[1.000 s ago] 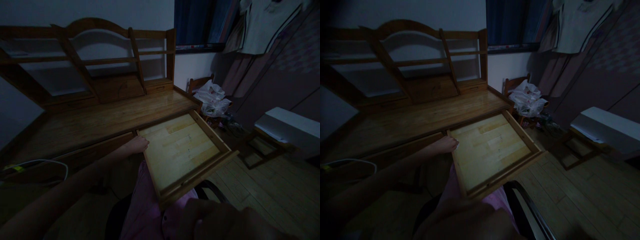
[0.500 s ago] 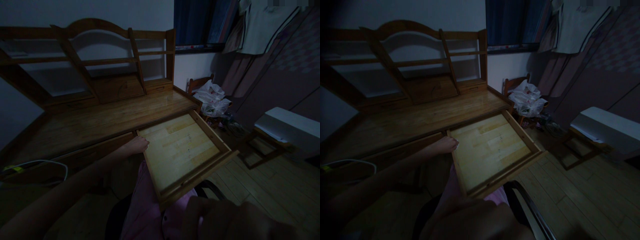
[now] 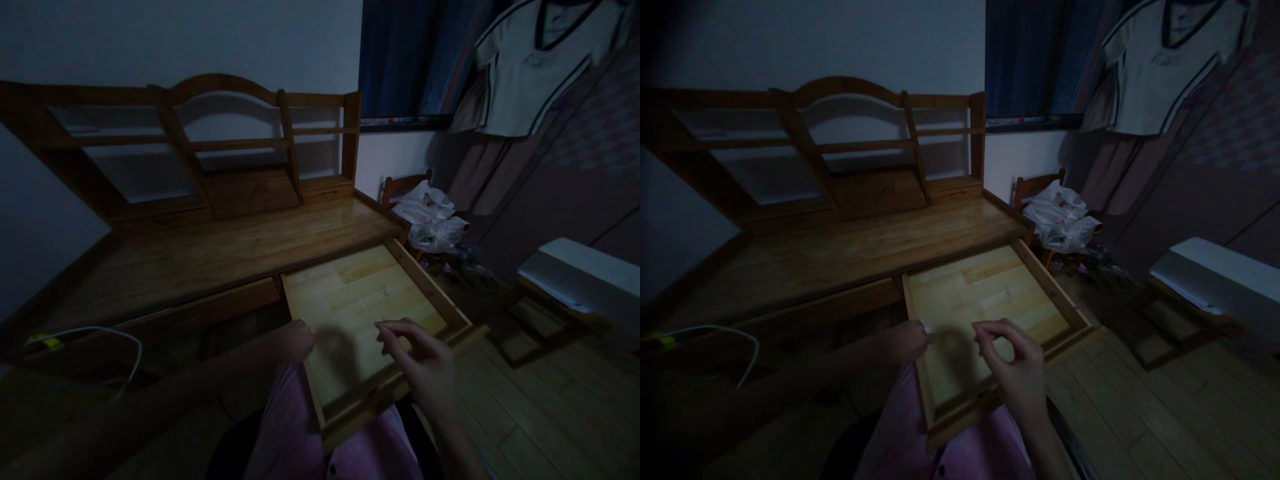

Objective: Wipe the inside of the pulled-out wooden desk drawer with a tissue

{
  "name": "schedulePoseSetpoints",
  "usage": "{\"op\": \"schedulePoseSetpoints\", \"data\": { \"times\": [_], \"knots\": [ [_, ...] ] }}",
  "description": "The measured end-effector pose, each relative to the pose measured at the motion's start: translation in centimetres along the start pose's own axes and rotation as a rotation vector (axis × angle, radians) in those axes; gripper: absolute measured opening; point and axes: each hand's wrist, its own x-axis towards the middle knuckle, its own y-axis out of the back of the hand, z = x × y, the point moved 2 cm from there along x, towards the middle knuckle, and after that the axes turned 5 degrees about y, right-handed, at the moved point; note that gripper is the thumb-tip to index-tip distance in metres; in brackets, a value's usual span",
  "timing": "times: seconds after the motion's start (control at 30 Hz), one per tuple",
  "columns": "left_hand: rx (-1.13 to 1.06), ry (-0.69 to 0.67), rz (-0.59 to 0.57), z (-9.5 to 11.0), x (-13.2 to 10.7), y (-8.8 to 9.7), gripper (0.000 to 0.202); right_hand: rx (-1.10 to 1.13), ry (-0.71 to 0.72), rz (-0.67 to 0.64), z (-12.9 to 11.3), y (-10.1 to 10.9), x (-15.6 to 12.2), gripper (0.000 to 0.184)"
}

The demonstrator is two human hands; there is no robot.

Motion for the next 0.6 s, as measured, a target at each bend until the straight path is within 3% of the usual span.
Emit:
{"op": "schedulePoseSetpoints", "data": {
  "times": [0.17, 0.27, 0.43, 0.6],
  "knots": [
    [-0.082, -0.153, -0.006, 6.8, -2.0, -2.0, 0.008, -0.175, -0.161, 0.054, 11.5, 1.1, -0.4, 0.036],
    [-0.045, -0.202, 0.086, 7.9, -2.6, -2.5, 0.007, -0.252, -0.226, 0.003, 14.8, 1.4, -1.2, 0.042],
    [0.035, -0.254, 0.125, 4.9, -1.8, -2.1, 0.003, -0.336, -0.216, -0.084, 15.9, 1.2, -1.9, 0.046],
    [0.187, -0.076, 0.137, -1.2, -0.3, 0.6, 0.012, -0.412, -0.179, -0.116, 15.8, 1.0, -2.3, 0.046]
  ]
}}
